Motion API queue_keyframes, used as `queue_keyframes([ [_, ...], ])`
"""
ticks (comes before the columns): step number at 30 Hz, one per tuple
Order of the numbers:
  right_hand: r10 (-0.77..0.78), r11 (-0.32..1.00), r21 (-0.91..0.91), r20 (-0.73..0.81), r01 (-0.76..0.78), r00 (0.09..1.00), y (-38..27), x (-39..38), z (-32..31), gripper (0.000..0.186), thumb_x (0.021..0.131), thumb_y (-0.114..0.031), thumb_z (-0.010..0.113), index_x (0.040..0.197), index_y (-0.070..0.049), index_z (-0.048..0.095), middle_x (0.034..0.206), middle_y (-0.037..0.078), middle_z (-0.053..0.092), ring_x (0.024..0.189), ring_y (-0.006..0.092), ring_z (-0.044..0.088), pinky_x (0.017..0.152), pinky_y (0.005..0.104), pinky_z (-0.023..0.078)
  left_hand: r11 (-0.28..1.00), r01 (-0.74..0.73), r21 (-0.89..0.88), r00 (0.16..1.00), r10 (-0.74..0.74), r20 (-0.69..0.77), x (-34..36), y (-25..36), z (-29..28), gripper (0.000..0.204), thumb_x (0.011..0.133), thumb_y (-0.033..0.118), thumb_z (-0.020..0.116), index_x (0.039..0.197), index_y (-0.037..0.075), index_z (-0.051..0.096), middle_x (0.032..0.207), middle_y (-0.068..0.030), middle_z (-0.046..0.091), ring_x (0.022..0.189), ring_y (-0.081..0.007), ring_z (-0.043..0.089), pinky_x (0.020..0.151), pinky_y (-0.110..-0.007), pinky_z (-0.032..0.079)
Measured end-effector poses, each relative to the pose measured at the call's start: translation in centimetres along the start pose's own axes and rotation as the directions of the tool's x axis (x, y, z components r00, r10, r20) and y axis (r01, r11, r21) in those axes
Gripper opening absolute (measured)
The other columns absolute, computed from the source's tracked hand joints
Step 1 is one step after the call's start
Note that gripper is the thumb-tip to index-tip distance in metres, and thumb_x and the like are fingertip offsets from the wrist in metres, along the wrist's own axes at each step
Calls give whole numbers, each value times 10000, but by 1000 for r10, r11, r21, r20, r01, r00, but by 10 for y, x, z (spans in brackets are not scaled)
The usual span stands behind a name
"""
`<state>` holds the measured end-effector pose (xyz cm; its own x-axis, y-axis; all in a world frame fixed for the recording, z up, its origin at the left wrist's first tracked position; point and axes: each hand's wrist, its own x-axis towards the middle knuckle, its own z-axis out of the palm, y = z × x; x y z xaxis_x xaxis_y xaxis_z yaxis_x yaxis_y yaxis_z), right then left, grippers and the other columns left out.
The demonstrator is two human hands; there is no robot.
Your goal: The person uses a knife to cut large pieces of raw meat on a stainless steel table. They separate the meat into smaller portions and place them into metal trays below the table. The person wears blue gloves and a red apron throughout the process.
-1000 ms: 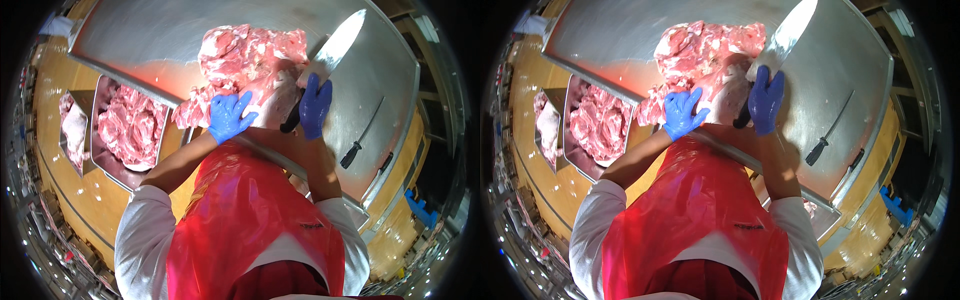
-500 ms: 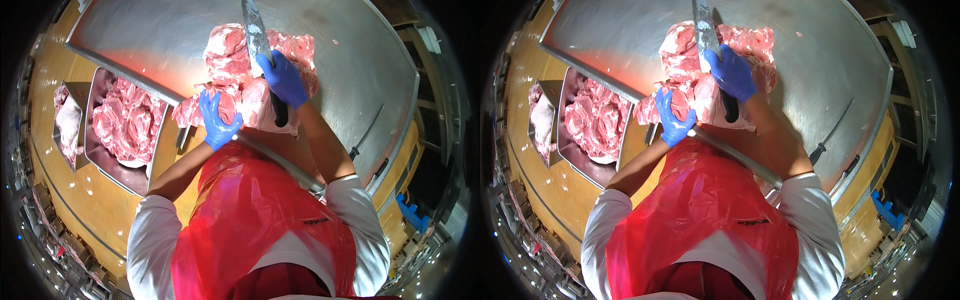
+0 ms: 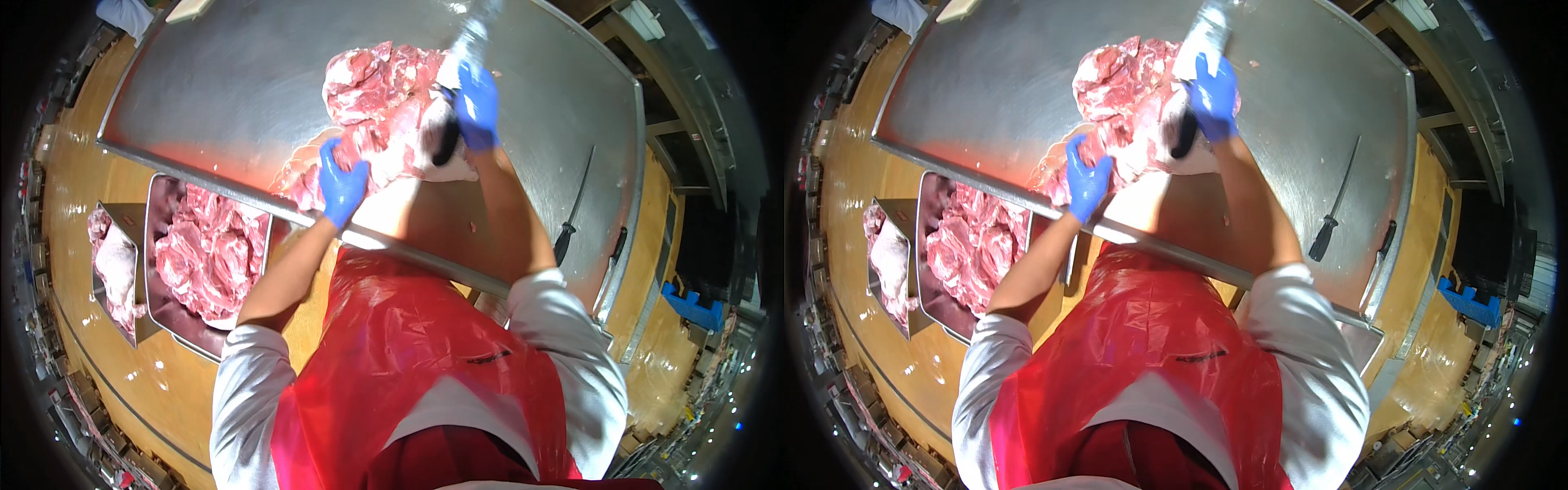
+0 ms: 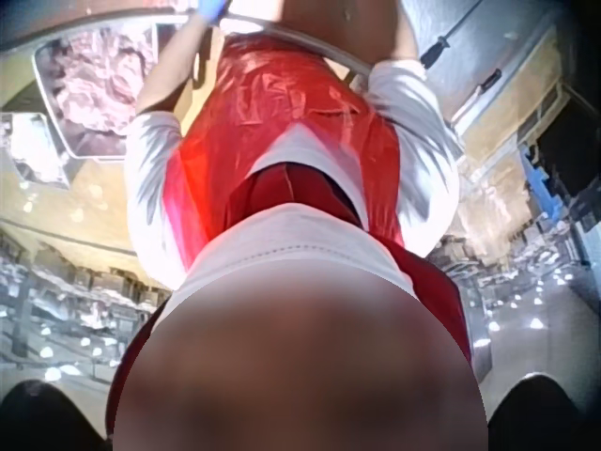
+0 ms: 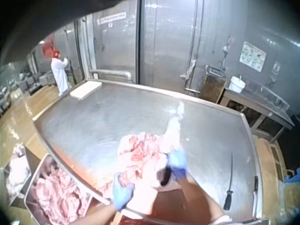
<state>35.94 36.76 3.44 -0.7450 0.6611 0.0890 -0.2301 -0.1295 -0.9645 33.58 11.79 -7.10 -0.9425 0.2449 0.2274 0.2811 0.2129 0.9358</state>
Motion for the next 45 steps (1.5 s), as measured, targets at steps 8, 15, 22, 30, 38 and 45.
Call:
queue_keyframes([
  [8,-137,883,-469,-219,19,966,54,-70,-99,207,992,-227,599,1073,-37,584,896,126,623,743,200,590,646,360,487,911,295,-287,889,-151,433,30,5,26,574,805,56,731,1291,47,425,1156,-130,559,1037,-213,565,890,-340,510],
  [15,126,761,-618,-155,-196,980,2,-137,-71,159,948,-176,621,1020,-39,588,788,199,605,743,386,611,654,418,483,965,221,-139,901,-147,409,-28,22,27,465,819,108,728,1180,93,435,824,-97,606,640,-166,579,553,-344,487],
  [22,-125,462,-848,228,260,966,28,-140,-45,173,955,-184,606,1065,-52,582,878,220,648,799,450,631,676,491,508,973,175,-153,917,-105,386,-32,35,25,427,804,38,700,1131,99,433,701,-49,535,500,-108,502,428,-306,428],
  [30,-229,612,-767,63,194,971,23,-145,-93,190,971,-204,593,1042,-32,559,730,178,640,605,326,658,528,427,501,944,331,10,683,-247,687,-5,17,-13,344,823,67,699,1112,41,515,870,-3,534,753,-75,517,669,-263,477],
  [38,223,964,-38,-422,-263,879,21,-82,-145,153,982,-206,556,1017,-87,468,718,68,538,529,152,542,478,309,459,904,-54,424,855,-178,487,-68,-4,72,782,795,291,732,1366,-85,352,1052,-243,661,1001,-420,647,840,-493,520],
  [45,42,955,-248,-431,-163,901,63,-33,-202,143,992,-193,547,1016,-65,488,779,41,547,593,120,531,484,300,463,925,-368,95,730,224,646,52,131,63,481,914,314,685,1265,5,571,1161,-230,630,976,-313,673,885,-429,540],
])
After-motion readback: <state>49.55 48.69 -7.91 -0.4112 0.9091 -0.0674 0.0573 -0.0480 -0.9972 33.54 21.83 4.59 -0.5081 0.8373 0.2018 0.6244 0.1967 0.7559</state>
